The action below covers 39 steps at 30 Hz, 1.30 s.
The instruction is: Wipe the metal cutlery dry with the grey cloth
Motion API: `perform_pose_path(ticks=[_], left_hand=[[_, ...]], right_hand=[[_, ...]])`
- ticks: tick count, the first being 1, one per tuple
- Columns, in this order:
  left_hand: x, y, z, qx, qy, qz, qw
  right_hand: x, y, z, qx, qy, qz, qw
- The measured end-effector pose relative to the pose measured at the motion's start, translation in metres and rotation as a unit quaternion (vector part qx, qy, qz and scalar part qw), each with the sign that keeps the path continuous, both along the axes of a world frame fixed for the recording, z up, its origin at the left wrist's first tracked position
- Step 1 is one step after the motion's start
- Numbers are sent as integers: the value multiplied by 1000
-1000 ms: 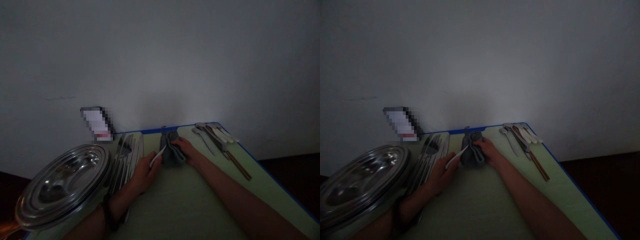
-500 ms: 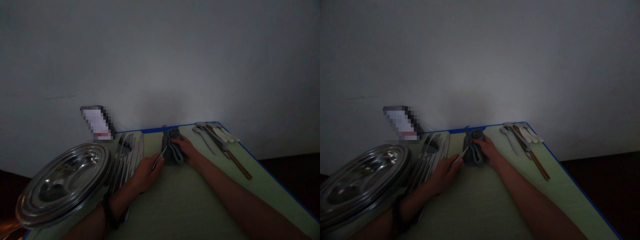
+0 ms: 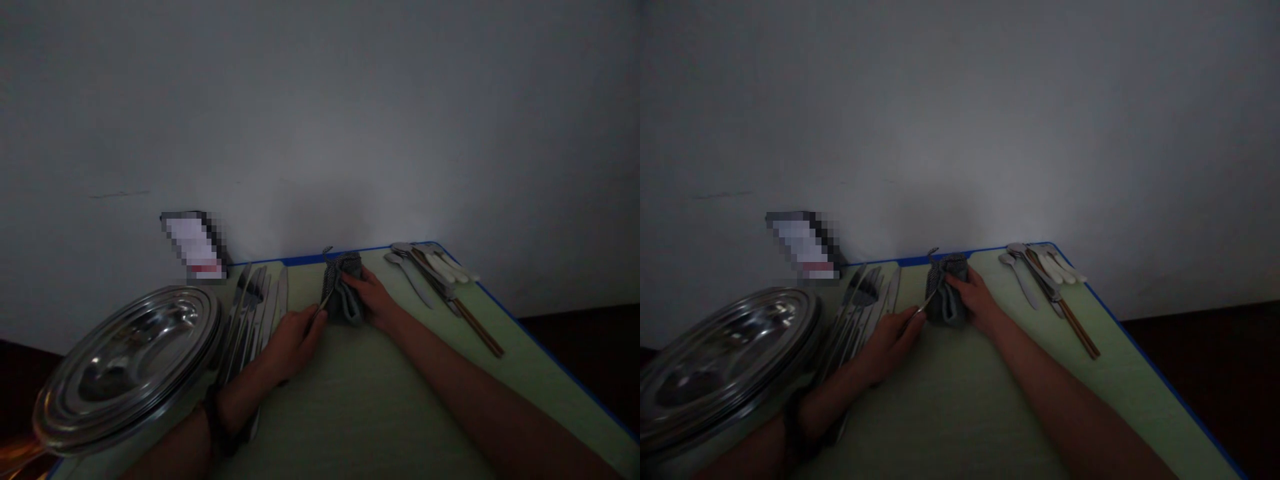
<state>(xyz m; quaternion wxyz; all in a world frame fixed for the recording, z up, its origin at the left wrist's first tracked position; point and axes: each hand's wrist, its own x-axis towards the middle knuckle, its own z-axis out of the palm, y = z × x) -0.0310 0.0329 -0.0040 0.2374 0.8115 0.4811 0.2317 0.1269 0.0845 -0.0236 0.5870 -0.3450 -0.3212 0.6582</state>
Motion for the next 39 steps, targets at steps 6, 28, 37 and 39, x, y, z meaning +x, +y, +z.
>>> perform_pose_path(ticks=[6, 28, 37, 39], left_hand=[[1, -2, 2, -9, 19, -33, 999], [-1, 0, 1, -7, 31, -51, 998], [0, -1, 1, -20, 20, -48, 998], [-1, 1, 1, -37, -5, -35, 999]], right_hand=[[-2, 3, -1, -25, 29, -20, 999], [2, 2, -1, -21, 34, 32, 999], [0, 3, -3, -1, 51, 0, 999], [-1, 3, -3, 7, 44, 0, 999]])
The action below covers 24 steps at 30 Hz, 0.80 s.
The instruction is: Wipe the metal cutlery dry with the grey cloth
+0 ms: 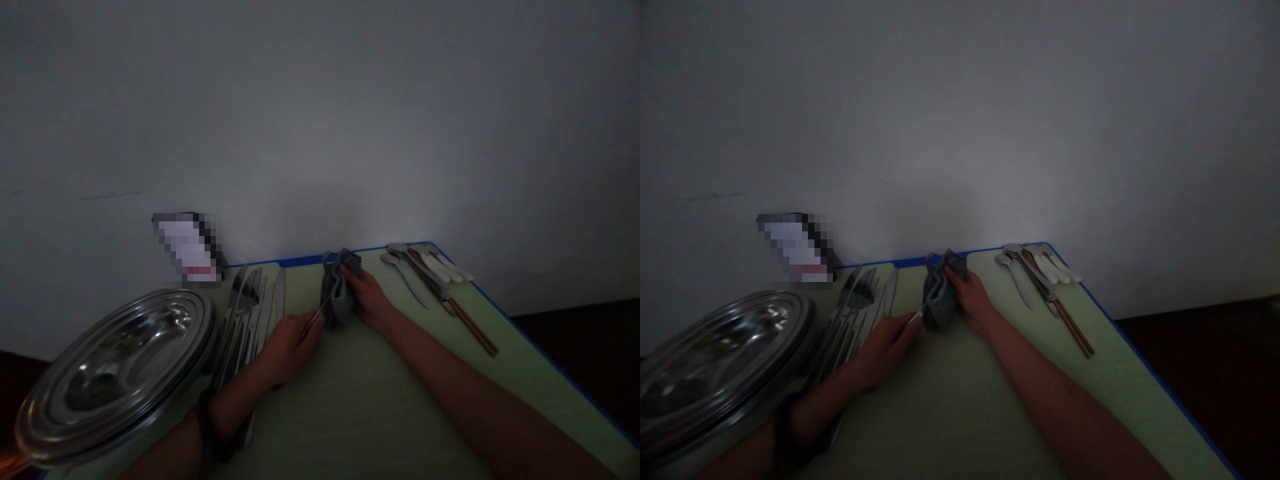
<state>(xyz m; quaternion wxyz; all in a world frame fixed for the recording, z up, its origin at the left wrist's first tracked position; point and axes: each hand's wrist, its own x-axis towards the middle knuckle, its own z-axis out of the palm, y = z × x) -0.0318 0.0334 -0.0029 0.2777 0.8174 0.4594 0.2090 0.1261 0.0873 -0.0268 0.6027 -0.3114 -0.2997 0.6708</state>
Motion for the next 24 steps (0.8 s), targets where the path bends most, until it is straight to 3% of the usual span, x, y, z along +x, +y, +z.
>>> perform_pose_path(ticks=[5, 11, 24], left_hand=[[-1, 4, -2, -27, -49, 33, 998], [-1, 3, -2, -15, -23, 23, 999], [0, 2, -3, 2, 8, 5, 1000]], right_hand=[[3, 1, -1, 0, -38, 20, 999], [6, 0, 2, -33, -73, 31, 996], [3, 1, 3, -65, 44, 62, 995]])
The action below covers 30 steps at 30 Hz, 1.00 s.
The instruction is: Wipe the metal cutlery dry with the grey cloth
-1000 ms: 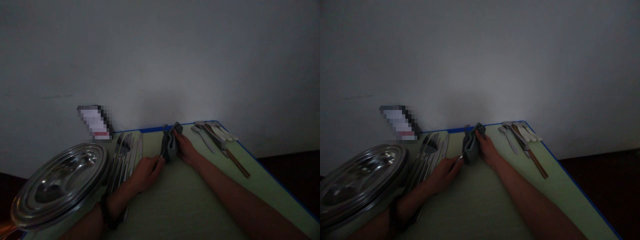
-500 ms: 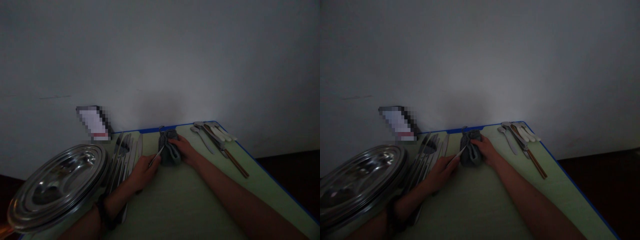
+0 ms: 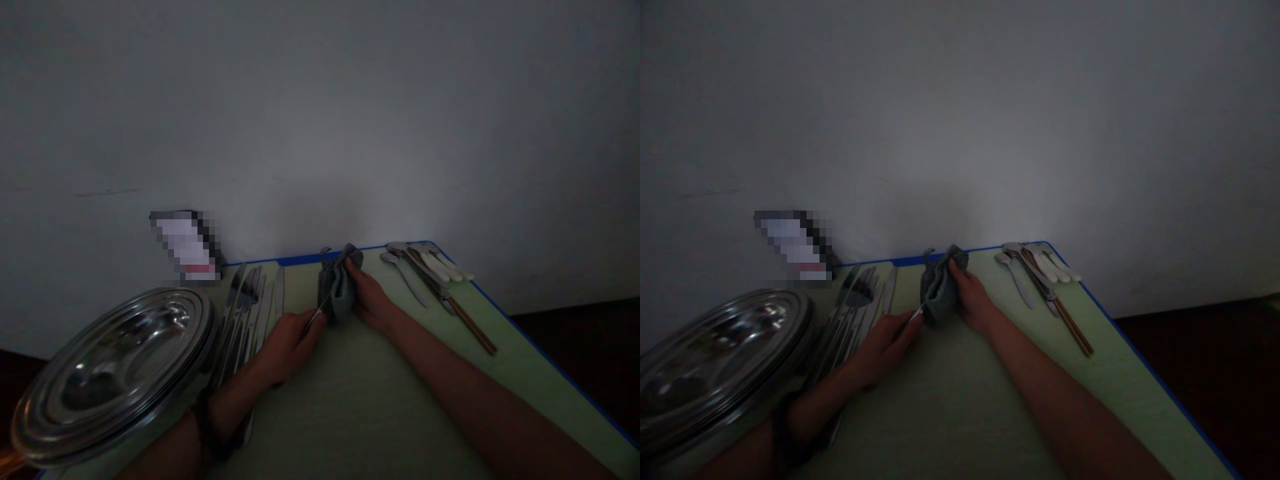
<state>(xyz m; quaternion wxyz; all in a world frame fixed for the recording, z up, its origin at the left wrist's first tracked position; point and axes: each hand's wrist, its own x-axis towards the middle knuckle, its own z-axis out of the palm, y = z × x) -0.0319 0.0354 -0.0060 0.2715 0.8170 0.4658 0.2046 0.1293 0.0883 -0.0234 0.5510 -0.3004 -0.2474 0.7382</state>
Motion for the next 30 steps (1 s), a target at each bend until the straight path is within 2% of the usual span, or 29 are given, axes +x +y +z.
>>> perform_pose_path(ticks=[7, 13, 16, 20, 24, 27, 30], left_hand=[[-2, 0, -1, -48, -96, 33, 994], [-4, 2, -5, -96, -206, 95, 969], [-3, 1, -3, -88, -184, 100, 974], [-2, -1, 1, -31, -100, 30, 994], [-3, -4, 3, -17, -81, -16, 996], [-3, -5, 3, -3, -89, -9, 996], [-2, -5, 4, 4, -100, 24, 995]], right_hand=[[-1, -1, -2, 33, -35, -19, 999], [5, -5, 0, 45, -89, 25, 995], [5, -5, -1, 38, -90, 25, 995], [0, -2, -2, 18, -58, -32, 998], [0, 1, -4, 6, -55, -31, 998], [1, 1, -5, 0, -74, -40, 996], [3, 2, -6, -14, -79, -50, 996]])
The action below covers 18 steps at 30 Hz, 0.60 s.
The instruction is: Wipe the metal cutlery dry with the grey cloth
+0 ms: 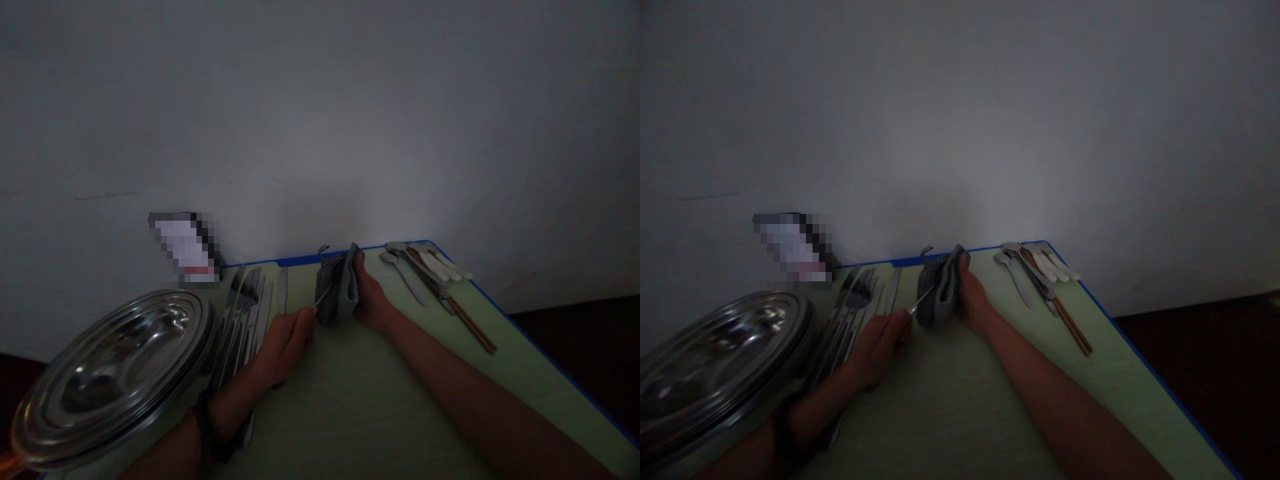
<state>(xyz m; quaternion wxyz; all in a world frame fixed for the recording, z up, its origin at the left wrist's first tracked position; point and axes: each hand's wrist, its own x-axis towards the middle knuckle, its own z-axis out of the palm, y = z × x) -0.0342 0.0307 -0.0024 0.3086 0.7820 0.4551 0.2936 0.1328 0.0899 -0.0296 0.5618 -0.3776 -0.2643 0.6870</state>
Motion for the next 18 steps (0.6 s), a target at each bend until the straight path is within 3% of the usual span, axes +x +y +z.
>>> perform_pose_path(ticks=[4, 9, 12, 18], left_hand=[[1, 1, -1, -2, -9, 31, 999], [2, 4, -5, 0, 33, 14, 999], [4, 4, -6, 9, 75, -8, 997], [6, 4, -3, 0, 97, -7, 995]], right_hand=[[4, 6, -1, 35, 93, 27, 995], [7, 6, 7, 59, 165, 102, 979], [6, 1, 12, 32, 140, 154, 978], [0, -4, 8, 54, 34, 78, 995]])
